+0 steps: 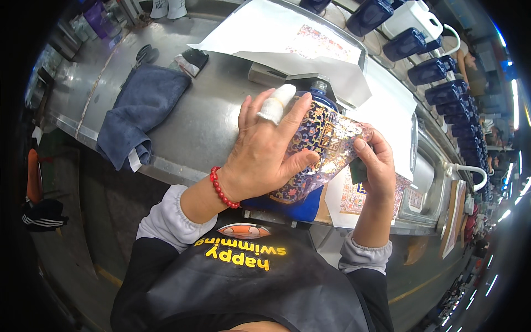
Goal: The person applies decorative stickers to a blue bottle, smoothing them with a green tool and wiping the surface with a white cloth. They rotate the bottle to cover different sides and continue applying additional stickers.
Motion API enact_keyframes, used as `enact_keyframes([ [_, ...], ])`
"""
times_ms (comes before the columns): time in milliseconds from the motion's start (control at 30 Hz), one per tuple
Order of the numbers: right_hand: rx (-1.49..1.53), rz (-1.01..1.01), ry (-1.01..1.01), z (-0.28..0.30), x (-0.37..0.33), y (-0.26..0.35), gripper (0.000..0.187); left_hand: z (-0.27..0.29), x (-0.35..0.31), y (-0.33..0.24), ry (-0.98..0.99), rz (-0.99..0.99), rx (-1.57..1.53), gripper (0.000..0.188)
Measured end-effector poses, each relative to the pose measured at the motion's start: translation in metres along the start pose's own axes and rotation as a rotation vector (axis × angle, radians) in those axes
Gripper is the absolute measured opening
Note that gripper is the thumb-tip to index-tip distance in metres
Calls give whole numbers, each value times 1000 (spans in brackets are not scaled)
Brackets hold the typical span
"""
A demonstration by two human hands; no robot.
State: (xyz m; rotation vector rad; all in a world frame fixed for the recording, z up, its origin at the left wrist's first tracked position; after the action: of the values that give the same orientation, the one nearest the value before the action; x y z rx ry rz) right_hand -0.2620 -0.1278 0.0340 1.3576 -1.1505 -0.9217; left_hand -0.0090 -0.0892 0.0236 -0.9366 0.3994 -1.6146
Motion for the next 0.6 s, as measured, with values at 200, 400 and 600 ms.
enact_keyframes([
  [200, 13, 24, 4, -2, 2, -2, 30, -1, 2, 1, 11, 3, -10, 87],
  [400, 8, -35, 5, 10, 2, -11, 31, -2, 4, 4, 17, -46, -127, 84],
  [600, 146, -86, 47, 21, -6, -33, 58, 5, -6, 32, 17, -109, -273, 78],
])
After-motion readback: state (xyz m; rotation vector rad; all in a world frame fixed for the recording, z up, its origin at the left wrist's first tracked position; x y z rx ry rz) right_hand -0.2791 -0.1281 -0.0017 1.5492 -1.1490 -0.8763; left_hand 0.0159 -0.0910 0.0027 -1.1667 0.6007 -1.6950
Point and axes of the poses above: each hand's wrist, its own x-axis towards the middle knuckle, its own z-axis out of the back of the hand, y = z × x, the point moved 3 cm from there along x, towards the middle knuckle, and after that the axes turned 12 degrees about z, right-handed, at the moved point
